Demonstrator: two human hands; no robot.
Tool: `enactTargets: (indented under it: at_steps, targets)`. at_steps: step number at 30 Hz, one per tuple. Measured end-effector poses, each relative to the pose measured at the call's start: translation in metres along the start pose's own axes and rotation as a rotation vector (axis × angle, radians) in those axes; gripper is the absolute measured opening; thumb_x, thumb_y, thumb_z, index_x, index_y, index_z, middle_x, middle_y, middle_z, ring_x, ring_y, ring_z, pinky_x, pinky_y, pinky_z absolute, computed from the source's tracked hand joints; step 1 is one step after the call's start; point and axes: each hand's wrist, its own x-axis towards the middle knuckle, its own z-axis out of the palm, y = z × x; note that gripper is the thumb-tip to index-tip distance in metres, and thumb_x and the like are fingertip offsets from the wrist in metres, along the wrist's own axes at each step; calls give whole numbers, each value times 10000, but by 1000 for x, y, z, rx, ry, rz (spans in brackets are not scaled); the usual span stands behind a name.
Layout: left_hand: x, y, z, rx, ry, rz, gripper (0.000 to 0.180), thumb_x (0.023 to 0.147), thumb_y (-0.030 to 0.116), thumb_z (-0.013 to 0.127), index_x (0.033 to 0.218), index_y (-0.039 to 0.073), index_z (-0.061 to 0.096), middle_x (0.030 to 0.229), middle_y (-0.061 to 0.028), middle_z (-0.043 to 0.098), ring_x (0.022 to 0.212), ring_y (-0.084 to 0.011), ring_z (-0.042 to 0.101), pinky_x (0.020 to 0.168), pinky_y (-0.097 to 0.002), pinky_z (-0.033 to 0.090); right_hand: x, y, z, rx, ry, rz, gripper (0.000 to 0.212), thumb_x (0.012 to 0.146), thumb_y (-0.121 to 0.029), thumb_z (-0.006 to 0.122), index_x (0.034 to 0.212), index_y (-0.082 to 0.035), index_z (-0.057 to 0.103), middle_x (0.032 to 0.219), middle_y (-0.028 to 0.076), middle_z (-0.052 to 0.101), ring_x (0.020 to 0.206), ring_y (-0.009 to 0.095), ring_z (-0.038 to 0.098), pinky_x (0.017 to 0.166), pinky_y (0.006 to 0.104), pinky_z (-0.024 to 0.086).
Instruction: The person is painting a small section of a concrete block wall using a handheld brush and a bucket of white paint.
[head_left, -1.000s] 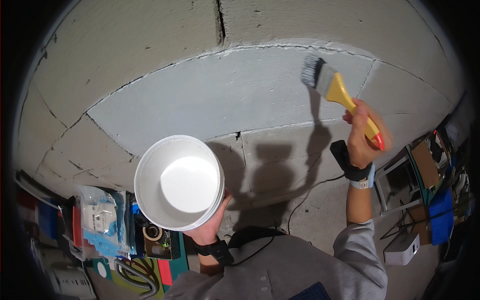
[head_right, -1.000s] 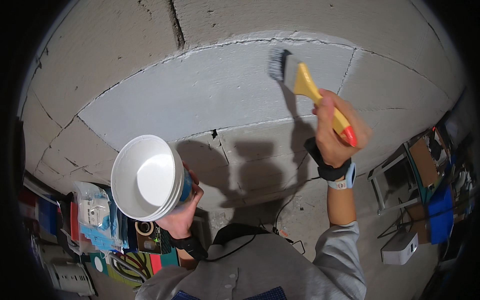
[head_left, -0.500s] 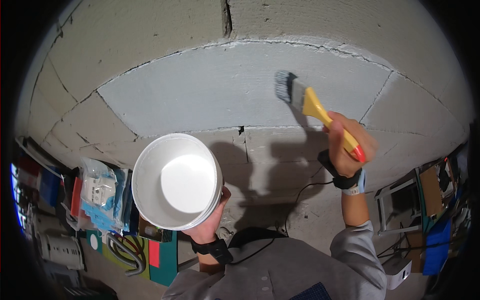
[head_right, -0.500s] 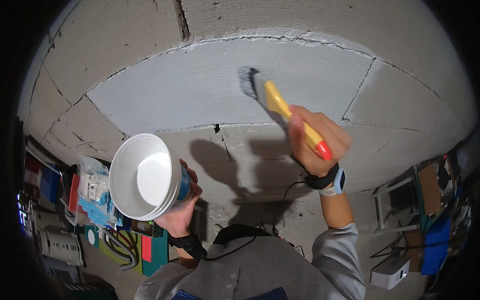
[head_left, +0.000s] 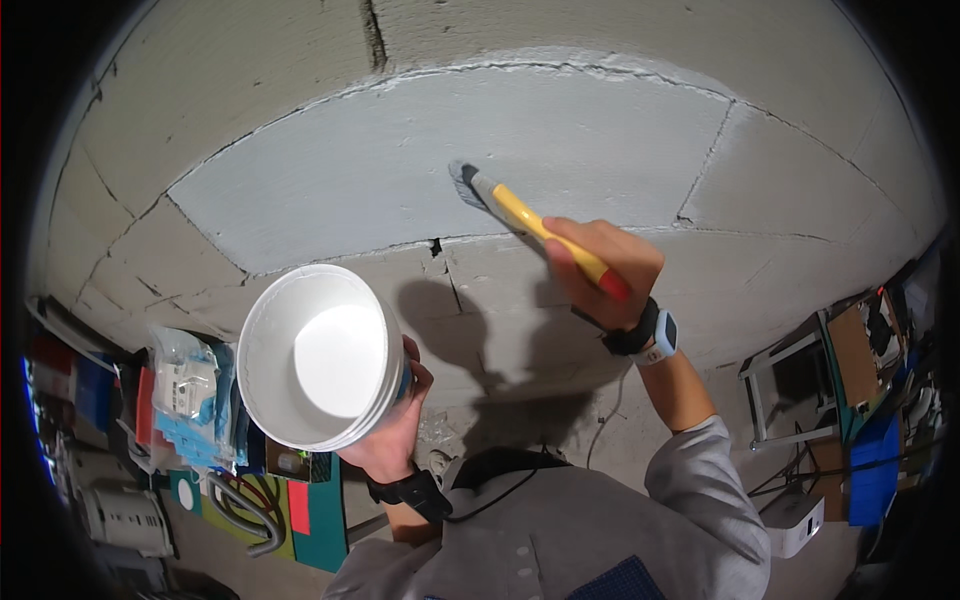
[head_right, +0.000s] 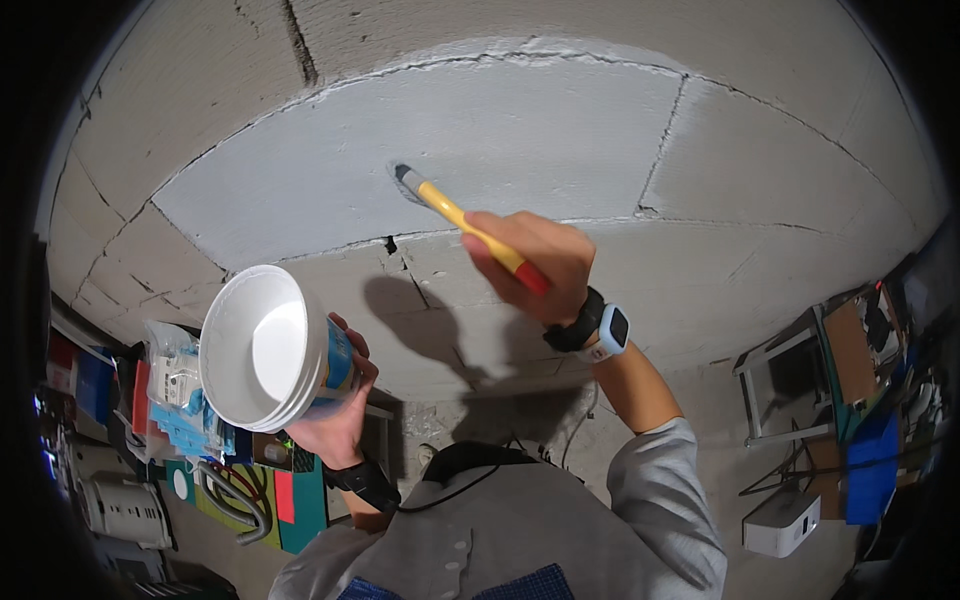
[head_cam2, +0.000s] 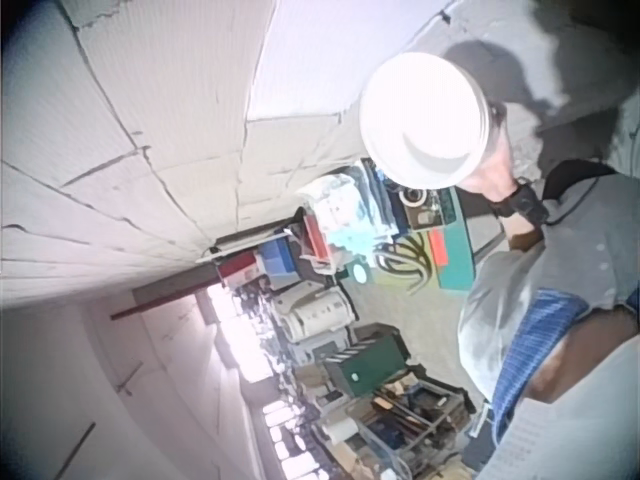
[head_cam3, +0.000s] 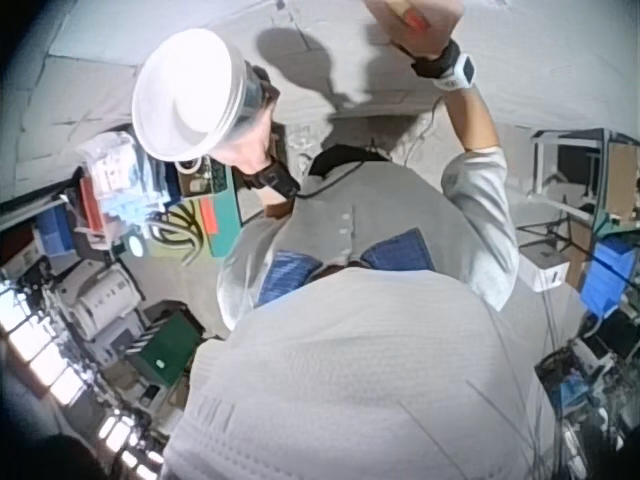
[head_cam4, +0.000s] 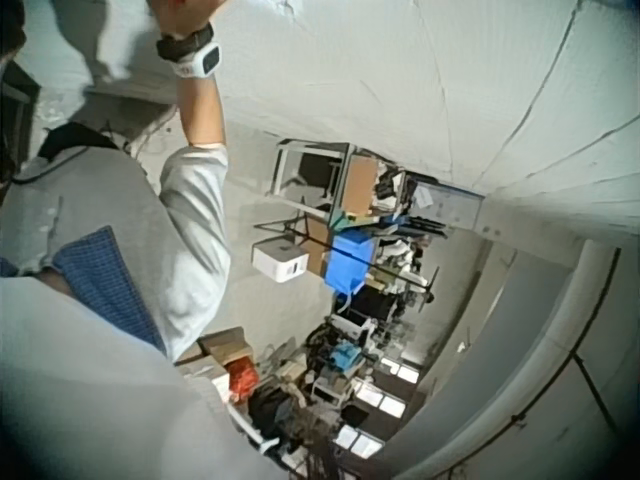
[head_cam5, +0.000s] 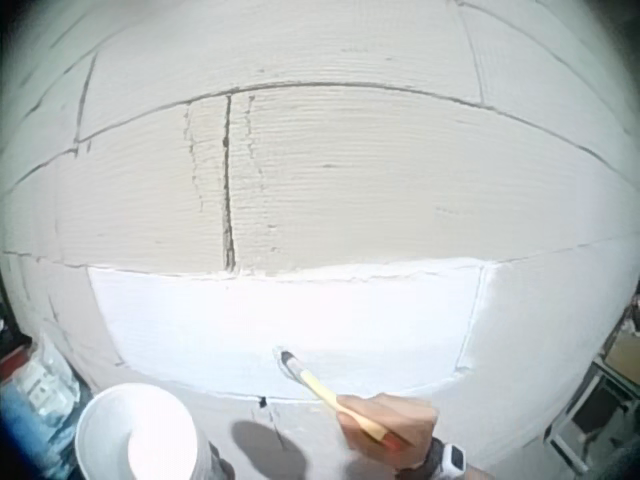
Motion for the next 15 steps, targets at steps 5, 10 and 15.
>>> enactTargets:
  at_steps: [5,10,15]
  targets:
    - [-1,-4,8,35,-11,2,886,820,509,699,1526,106,346,1507,-191,379,1377,-359,347,1072,-509,376,-17,24,-35,-94,313,39,119,862,-78,758,958,-9,766,693,109,690,531,186,617,512,290,469]
    - [-6,-7,17,38,10,-5,882,806,489,714,1521,115,357,1498,-184,388,1370,-357,352,1062,-510,380,-32,18,-62,-56,366,125,105,872,-9,714,961,22,760,736,120,721,580,177,650,552,278,495]
    - [-12,-6,21,45,6,-50,872,808,495,705,1517,120,362,1490,-184,392,1363,-351,352,1057,-510,379,-22,-6,-20,136,191,42,189,864,-94,785,1039,-29,759,712,96,683,548,173,604,517,274,461]
